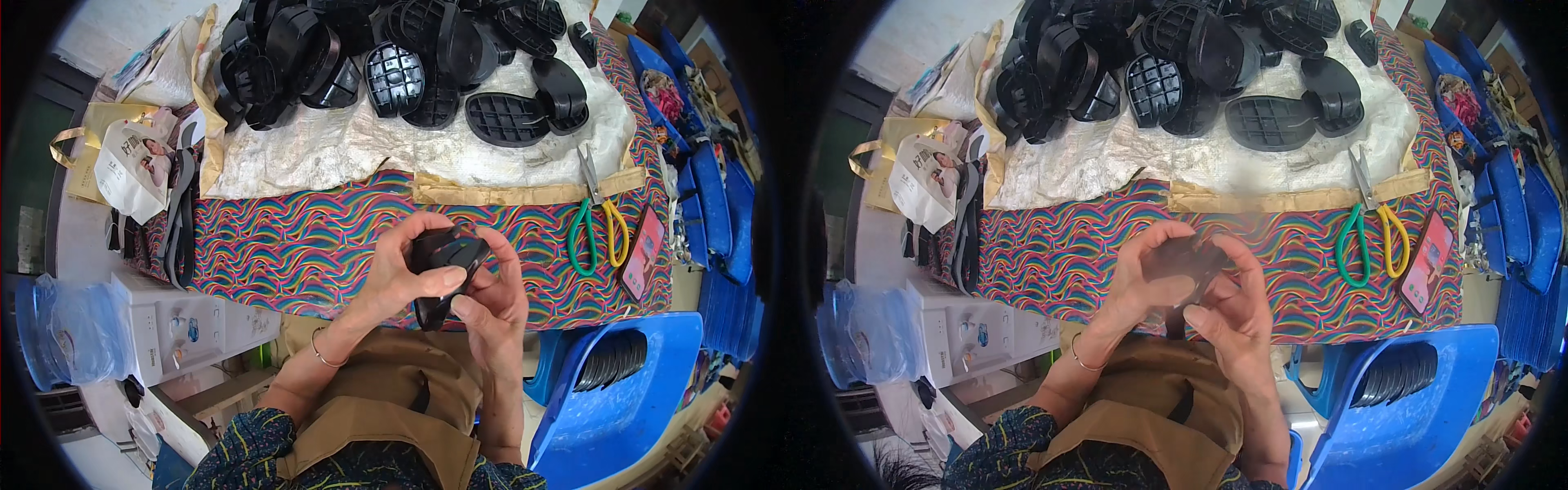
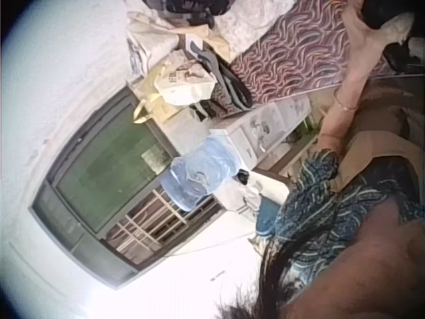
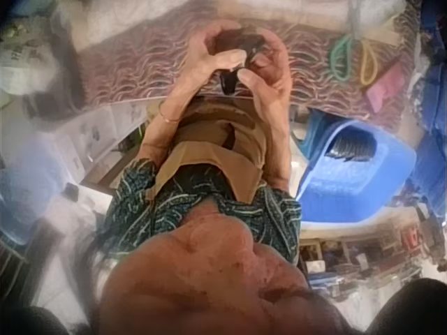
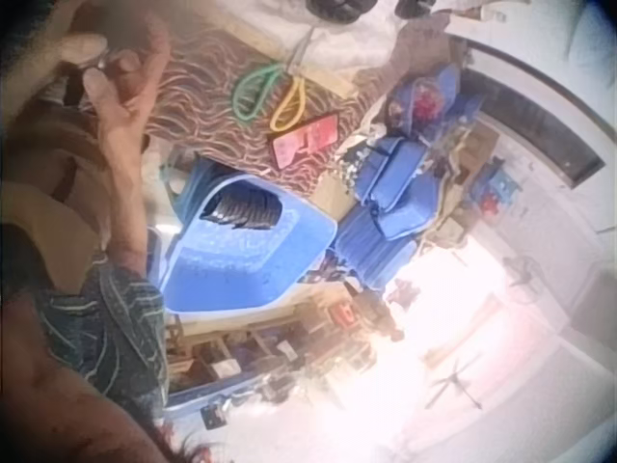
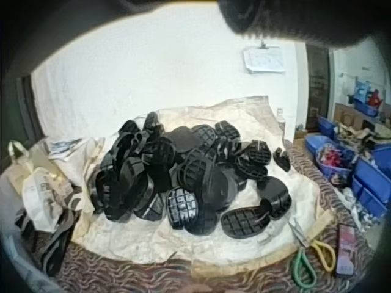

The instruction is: The person assembles black sandals by hand. They first tie a rubber band around a pair of straps, then pick up a sole and attach the straps to it, pressing them into place. The process is repeated for multiple units on a cluttered workbench.

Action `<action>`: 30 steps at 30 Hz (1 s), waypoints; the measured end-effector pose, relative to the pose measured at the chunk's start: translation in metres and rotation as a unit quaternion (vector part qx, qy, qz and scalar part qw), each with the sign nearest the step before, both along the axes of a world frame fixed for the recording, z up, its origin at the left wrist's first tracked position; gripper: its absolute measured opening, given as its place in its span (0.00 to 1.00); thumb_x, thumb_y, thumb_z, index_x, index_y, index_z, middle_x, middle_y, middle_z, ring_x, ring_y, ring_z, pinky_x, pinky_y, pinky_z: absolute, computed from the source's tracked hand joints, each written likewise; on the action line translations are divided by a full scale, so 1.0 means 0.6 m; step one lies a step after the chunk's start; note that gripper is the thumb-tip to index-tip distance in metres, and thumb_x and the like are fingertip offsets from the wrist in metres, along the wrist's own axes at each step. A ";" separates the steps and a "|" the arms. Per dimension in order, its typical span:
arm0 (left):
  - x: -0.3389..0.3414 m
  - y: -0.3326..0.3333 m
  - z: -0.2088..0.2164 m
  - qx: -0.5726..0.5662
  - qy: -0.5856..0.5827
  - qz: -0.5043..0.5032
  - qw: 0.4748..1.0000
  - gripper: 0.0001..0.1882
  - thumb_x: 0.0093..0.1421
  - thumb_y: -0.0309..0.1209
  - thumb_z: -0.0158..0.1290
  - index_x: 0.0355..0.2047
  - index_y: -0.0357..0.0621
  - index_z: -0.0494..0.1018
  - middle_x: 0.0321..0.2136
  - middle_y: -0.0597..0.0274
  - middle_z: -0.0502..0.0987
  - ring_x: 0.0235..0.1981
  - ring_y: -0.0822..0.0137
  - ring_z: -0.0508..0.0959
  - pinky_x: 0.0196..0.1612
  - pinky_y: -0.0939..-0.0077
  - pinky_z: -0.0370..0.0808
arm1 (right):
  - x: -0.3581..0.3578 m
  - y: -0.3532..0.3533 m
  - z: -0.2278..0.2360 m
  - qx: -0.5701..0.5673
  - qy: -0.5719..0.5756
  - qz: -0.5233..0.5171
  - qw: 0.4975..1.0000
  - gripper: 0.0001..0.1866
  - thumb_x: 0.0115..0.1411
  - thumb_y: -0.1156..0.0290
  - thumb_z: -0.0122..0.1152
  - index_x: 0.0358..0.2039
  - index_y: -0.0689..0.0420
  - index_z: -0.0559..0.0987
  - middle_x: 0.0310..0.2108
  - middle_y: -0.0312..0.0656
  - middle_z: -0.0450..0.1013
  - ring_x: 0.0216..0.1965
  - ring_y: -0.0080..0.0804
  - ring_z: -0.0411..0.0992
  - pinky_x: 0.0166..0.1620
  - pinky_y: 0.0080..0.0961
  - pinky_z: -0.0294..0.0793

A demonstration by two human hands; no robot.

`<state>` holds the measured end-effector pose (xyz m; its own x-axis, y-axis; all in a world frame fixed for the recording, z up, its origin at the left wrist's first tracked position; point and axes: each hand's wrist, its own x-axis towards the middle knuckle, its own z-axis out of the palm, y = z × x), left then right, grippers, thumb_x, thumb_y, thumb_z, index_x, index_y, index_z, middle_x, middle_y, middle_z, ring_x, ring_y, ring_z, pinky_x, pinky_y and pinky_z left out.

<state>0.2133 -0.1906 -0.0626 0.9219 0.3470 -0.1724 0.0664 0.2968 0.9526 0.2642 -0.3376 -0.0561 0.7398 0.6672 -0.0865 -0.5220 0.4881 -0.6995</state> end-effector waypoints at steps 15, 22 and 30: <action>0.004 -0.016 0.002 0.034 -0.012 0.053 0.998 0.32 0.46 0.40 0.68 0.47 0.35 0.68 0.38 0.61 0.76 0.38 0.74 0.75 0.43 0.79 0.73 | -0.007 0.004 -0.021 -0.022 -0.113 -0.019 0.993 0.40 0.53 0.83 0.67 0.63 0.58 0.57 0.46 0.40 0.70 0.49 0.27 0.70 0.53 0.27 0.70; 0.005 -0.033 -0.003 0.011 -0.003 0.113 0.994 0.32 0.47 0.38 0.69 0.47 0.35 0.68 0.37 0.61 0.75 0.37 0.75 0.74 0.42 0.80 0.72 | -0.033 0.033 -0.036 0.009 -0.083 -0.162 0.983 0.36 0.55 0.81 0.65 0.61 0.60 0.58 0.39 0.40 0.73 0.43 0.24 0.72 0.50 0.21 0.69; 0.004 -0.042 -0.011 0.006 -0.030 0.141 0.990 0.32 0.48 0.36 0.68 0.49 0.34 0.67 0.38 0.60 0.75 0.38 0.74 0.75 0.42 0.80 0.73 | -0.030 0.047 -0.033 0.024 -0.022 -0.194 0.980 0.22 0.64 0.78 0.56 0.56 0.58 0.61 0.38 0.40 0.74 0.40 0.20 0.71 0.45 0.18 0.70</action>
<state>0.2154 -0.2158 -0.0690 0.7970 0.5931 -0.1140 -0.0751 0.2846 0.9557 0.2462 -0.3095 -0.0756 0.9411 0.3372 -0.0236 -0.2599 0.6771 -0.6885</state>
